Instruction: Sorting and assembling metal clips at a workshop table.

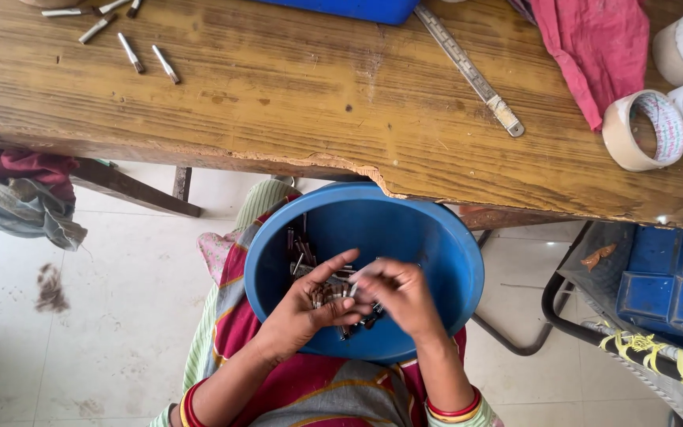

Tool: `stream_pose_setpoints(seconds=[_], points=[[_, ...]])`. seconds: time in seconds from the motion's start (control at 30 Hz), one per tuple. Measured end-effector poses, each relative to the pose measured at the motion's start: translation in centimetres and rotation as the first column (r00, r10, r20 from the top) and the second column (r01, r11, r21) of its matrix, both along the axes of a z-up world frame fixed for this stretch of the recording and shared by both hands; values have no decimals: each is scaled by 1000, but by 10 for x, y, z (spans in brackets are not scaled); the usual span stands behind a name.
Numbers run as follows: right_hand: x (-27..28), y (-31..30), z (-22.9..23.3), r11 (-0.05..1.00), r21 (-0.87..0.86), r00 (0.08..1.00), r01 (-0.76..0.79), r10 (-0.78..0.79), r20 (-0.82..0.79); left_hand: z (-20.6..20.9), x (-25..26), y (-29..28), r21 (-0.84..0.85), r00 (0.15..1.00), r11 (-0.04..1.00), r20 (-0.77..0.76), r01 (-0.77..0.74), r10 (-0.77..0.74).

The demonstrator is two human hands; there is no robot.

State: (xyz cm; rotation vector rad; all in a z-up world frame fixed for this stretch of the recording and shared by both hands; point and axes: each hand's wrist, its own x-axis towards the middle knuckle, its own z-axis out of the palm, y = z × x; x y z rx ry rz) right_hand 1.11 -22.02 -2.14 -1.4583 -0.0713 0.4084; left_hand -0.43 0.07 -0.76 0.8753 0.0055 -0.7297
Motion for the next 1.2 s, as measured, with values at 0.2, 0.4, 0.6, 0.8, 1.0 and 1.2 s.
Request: stream_pose_setpoints(seconds=[0.2,0.4,0.6,0.8,1.0,1.2], points=[[-11,-17,-7,899,338,953,279,-214,-216,-20,-2,8,10,991,998,-123,-57,58],[-19,1,-9,838,-509,973,200,-109,203,-14,-2,18,-40,981,989,-137,-142,135],[-22,26,-3,268,-961,902,64,398,171,-9,-2,21,-48,969,980,-171,-191,181],[-26,28,6,271,-961,910,-51,409,67,-2,1,22,9,963,980,-184,-198,196],[-33,19,-1,325,-944,881,-57,460,105,-2,3,25,-5,972,982,-145,-188,185],[-30,15,25,225,-966,902,-125,431,-17,-16,4,27,53,988,988,-43,-148,150]])
